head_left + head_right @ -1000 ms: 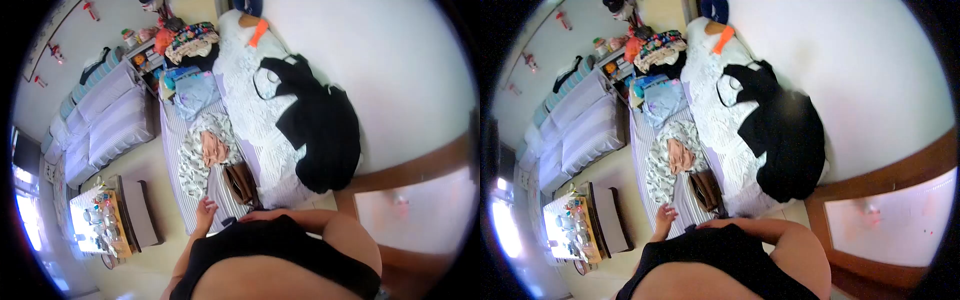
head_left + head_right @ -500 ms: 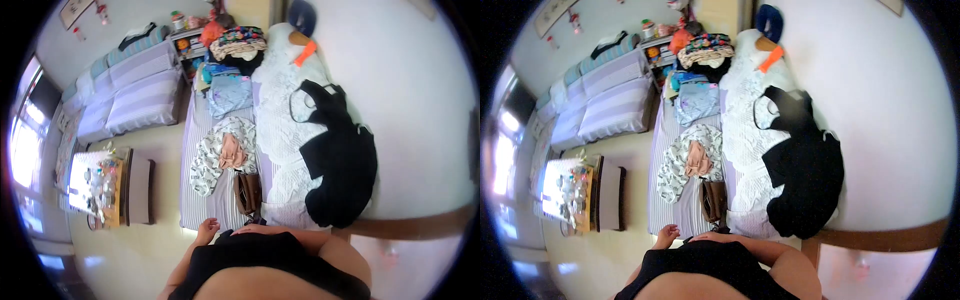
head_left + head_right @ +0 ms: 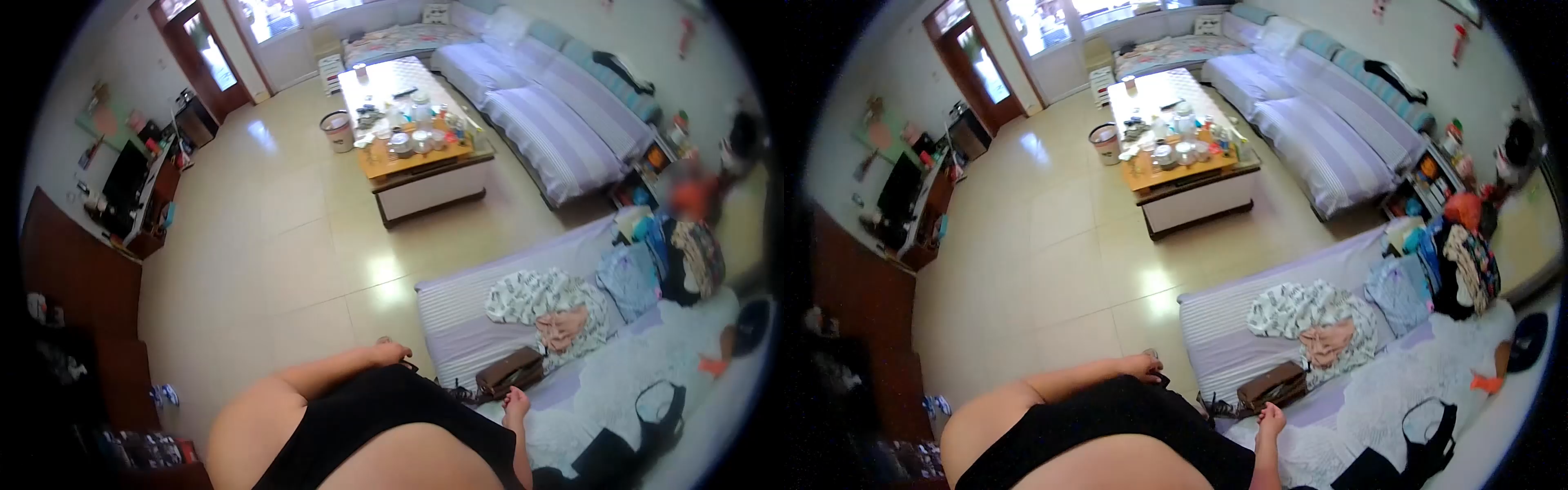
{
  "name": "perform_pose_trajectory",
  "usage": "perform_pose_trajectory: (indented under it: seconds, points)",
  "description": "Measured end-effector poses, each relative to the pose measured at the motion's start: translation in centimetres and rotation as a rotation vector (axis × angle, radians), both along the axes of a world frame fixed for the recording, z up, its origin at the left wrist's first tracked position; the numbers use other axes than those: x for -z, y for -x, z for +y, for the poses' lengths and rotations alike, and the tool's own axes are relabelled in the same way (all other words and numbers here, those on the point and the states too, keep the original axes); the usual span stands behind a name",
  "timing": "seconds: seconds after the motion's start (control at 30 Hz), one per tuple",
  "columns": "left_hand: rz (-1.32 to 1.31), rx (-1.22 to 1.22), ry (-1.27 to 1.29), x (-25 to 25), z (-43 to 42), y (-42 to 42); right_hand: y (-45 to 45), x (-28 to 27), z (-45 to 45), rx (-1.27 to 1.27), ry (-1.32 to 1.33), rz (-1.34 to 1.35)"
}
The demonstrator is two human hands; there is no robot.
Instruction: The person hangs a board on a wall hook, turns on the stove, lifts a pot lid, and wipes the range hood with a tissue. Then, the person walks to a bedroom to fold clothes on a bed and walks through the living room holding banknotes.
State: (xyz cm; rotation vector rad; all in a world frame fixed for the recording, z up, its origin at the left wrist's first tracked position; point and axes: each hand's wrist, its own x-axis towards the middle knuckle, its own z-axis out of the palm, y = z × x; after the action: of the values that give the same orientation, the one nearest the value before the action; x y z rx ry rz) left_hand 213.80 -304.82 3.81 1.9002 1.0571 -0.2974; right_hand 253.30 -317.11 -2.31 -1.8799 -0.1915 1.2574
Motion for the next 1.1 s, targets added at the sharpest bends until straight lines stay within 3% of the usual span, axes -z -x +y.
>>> perform_pose_trajectory:
  seconds: [0.1, 0.17, 0.27, 0.3, 0.33, 0.4, 0.5, 0.57, 0.63, 0.7, 0.8, 0.9, 0.93, 1.03, 1.1]
  points:
    - [-0.048, -0.103, 0.011, 2.0, 0.0, 4.5, 2.1, 1.3, 3.7, 0.055, -0.021, -0.064]
    - [-0.084, -0.214, 0.041, -0.2, 1.6, 8.4, 5.6, 2.1, 6.7, 0.051, -0.006, -0.047]
    - [0.163, -0.242, 0.078, -5.5, 5.6, 15.1, 12.8, 5.6, 11.0, -0.001, 0.113, 0.029]
    - [0.212, -0.268, 0.029, -6.2, 6.4, 17.8, 16.1, 5.1, 11.9, -0.137, 0.144, 0.021]
    - [0.247, -0.294, 0.001, -7.0, 7.6, 20.4, 18.3, 7.1, 13.0, -0.407, 0.208, -0.012]
    - [0.283, -0.426, -0.157, -6.7, 8.7, 25.5, 24.4, 4.5, 15.7, -0.963, 0.204, -0.210]
    - [0.124, -0.712, -0.348, -6.8, 9.1, 31.8, 27.6, 10.8, 18.5, -1.233, -0.116, -0.496]
    - [0.095, -0.840, -0.265, -6.0, 9.3, 35.0, 30.4, 8.5, 23.2, -1.225, -0.140, -0.528]
    - [0.142, -0.897, -0.190, -4.7, 9.3, 37.2, 31.3, 9.2, 28.5, -1.270, -0.026, -0.332]
    - [0.188, -0.824, -0.049, -3.0, 9.3, 38.3, 31.9, 9.2, 33.1, -1.252, 0.019, -0.352]
    - [0.129, -0.865, 0.189, -2.1, 11.4, 40.4, 31.4, 15.2, 39.2, -1.255, 0.092, -0.569]
    - [0.111, -1.041, 0.256, -3.0, 15.4, 43.1, 37.3, 12.6, 46.8, -1.421, 0.363, -0.525]
    - [0.138, -1.094, 0.216, -3.1, 17.1, 44.6, 39.6, 13.7, 49.4, -1.439, 0.314, -0.482]
    - [0.211, -1.194, 0.097, -2.8, 21.2, 49.6, 47.7, 14.2, 58.5, -1.802, 0.113, -0.634]
    - [0.208, -1.279, 0.075, -3.6, 24.8, 53.4, 55.0, 11.8, 64.7, -1.768, -0.054, -0.646]
